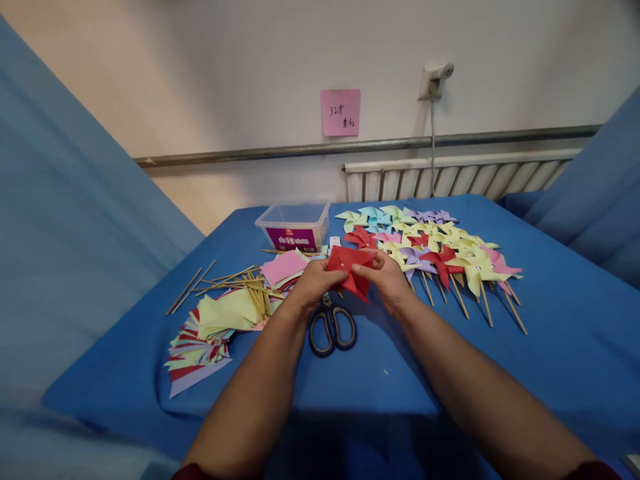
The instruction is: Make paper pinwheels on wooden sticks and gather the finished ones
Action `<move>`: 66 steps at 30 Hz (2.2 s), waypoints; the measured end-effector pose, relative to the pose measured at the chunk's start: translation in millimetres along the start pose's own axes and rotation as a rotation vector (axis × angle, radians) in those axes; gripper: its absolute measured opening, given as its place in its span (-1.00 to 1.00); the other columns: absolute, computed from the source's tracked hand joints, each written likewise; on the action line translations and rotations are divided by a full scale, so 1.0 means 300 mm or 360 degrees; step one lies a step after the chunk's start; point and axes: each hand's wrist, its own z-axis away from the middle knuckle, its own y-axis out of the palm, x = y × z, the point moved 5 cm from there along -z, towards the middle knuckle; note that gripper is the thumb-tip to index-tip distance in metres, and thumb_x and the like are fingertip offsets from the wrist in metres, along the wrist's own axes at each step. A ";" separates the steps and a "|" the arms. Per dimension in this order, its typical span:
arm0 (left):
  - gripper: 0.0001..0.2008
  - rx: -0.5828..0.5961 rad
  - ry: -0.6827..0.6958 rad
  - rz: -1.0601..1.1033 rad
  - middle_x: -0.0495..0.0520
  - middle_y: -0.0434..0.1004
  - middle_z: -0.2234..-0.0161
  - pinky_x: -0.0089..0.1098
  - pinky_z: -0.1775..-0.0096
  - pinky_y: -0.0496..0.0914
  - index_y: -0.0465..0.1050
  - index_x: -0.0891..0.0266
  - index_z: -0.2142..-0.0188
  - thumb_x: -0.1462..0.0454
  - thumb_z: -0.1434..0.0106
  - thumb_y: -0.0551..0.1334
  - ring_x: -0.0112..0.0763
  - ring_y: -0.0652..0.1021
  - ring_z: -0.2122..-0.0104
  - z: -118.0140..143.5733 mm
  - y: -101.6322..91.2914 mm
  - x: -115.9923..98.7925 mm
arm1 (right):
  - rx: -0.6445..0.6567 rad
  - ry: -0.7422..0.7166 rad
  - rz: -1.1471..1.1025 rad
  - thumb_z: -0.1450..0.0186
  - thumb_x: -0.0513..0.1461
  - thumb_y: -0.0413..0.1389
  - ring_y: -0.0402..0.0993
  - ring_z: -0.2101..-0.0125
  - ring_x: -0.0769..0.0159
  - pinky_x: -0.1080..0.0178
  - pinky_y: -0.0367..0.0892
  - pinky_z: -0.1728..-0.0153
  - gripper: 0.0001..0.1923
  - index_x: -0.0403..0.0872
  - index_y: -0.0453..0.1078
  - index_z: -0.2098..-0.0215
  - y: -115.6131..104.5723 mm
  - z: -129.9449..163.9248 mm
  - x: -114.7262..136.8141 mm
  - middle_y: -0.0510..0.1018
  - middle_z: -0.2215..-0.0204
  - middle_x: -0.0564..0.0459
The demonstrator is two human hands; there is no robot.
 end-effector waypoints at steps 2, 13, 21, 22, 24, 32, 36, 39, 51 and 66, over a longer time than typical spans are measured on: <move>-0.88 0.0038 -0.0040 -0.0047 0.09 0.55 0.55 -0.42 0.48 0.30 0.55 0.34 0.50 0.32 0.10 0.34 -0.40 0.47 0.59 -0.001 0.000 0.008 | 0.0009 -0.0006 0.0085 0.09 -0.19 0.39 0.54 0.33 0.25 0.17 0.43 0.23 -0.51 -0.04 0.40 0.20 -0.004 0.002 -0.010 0.61 0.32 0.06; -0.70 -0.0092 -0.0003 0.0515 0.07 0.60 0.39 -0.40 0.34 0.38 0.54 0.31 0.32 0.24 0.08 0.43 -0.40 0.54 0.44 0.000 0.034 0.027 | -0.0309 0.0010 -0.0309 0.05 -0.18 0.35 0.58 0.31 0.21 0.15 0.46 0.20 -0.62 -0.08 0.46 0.26 -0.010 -0.011 -0.067 0.63 0.29 0.00; -0.75 -0.0087 -0.0050 0.0772 -0.01 0.54 0.48 -0.44 0.34 0.36 0.50 0.30 0.42 0.27 0.11 0.46 -0.48 0.50 0.49 0.007 0.085 0.052 | -0.0482 -0.0070 -0.0488 0.06 -0.22 0.36 0.58 0.32 0.24 0.19 0.48 0.22 -0.61 -0.09 0.46 0.25 -0.013 -0.010 -0.068 0.64 0.29 0.03; -0.74 -0.0093 -0.0040 0.0784 0.00 0.55 0.49 -0.44 0.34 0.36 0.50 0.31 0.43 0.29 0.12 0.46 -0.48 0.50 0.50 0.005 0.086 0.054 | -0.0473 -0.0051 -0.0502 0.06 -0.23 0.36 0.58 0.32 0.24 0.19 0.48 0.23 -0.61 -0.10 0.47 0.25 -0.007 -0.007 -0.071 0.64 0.29 0.03; -0.75 -0.0083 -0.0027 0.0804 0.01 0.55 0.50 -0.45 0.34 0.36 0.50 0.33 0.44 0.30 0.14 0.47 -0.49 0.49 0.50 0.001 0.089 0.058 | -0.0438 -0.0011 -0.0548 0.07 -0.25 0.37 0.58 0.33 0.25 0.22 0.48 0.25 -0.62 -0.11 0.47 0.26 0.005 -0.001 -0.075 0.65 0.31 0.04; -0.73 -0.0077 -0.0039 0.0817 0.04 0.57 0.44 -0.45 0.35 0.37 0.52 0.32 0.37 0.25 0.06 0.46 -0.48 0.51 0.47 -0.007 0.080 0.074 | -0.0432 0.0115 -0.0665 0.06 -0.27 0.35 0.59 0.33 0.26 0.25 0.50 0.27 -0.69 -0.09 0.49 0.32 0.016 0.013 -0.074 0.66 0.31 0.05; -0.76 -0.0113 -0.0043 0.0830 0.02 0.56 0.49 -0.47 0.37 0.37 0.50 0.33 0.43 0.28 0.10 0.47 -0.49 0.51 0.49 -0.006 0.078 0.075 | -0.0356 0.0069 -0.0620 0.05 -0.26 0.35 0.60 0.32 0.24 0.23 0.50 0.24 -0.69 -0.09 0.48 0.31 0.026 0.016 -0.069 0.65 0.32 0.04; -0.80 -0.0102 -0.0060 0.0812 0.04 0.55 0.53 -0.48 0.40 0.37 0.50 0.35 0.50 0.32 0.12 0.45 -0.50 0.50 0.53 -0.002 0.084 0.072 | -0.0316 0.0027 -0.0549 0.04 -0.24 0.36 0.60 0.31 0.23 0.21 0.50 0.23 -0.69 -0.08 0.46 0.32 0.030 0.018 -0.068 0.65 0.33 0.05; -0.81 -0.0282 -0.0048 0.1062 0.12 0.62 0.45 -0.41 0.35 0.48 0.53 0.40 0.38 0.46 0.07 0.36 -0.38 0.58 0.49 -0.005 0.017 0.022 | -0.0320 -0.0564 0.0437 -0.11 -0.29 0.17 0.41 0.01 0.20 0.07 0.41 0.07 -0.35 0.09 0.19 -0.17 0.002 0.039 0.011 0.28 -0.18 -0.08; -0.77 -0.0232 -0.0064 0.1117 0.08 0.61 0.44 -0.45 0.40 0.46 0.51 0.39 0.31 0.51 0.03 0.29 -0.43 0.56 0.50 -0.009 0.006 0.010 | 0.0057 -0.1287 0.1452 -0.17 -0.26 0.22 0.01 -0.29 0.00 -0.13 0.07 -0.22 -0.78 0.11 0.51 0.21 0.078 0.099 0.114 0.05 -0.30 0.15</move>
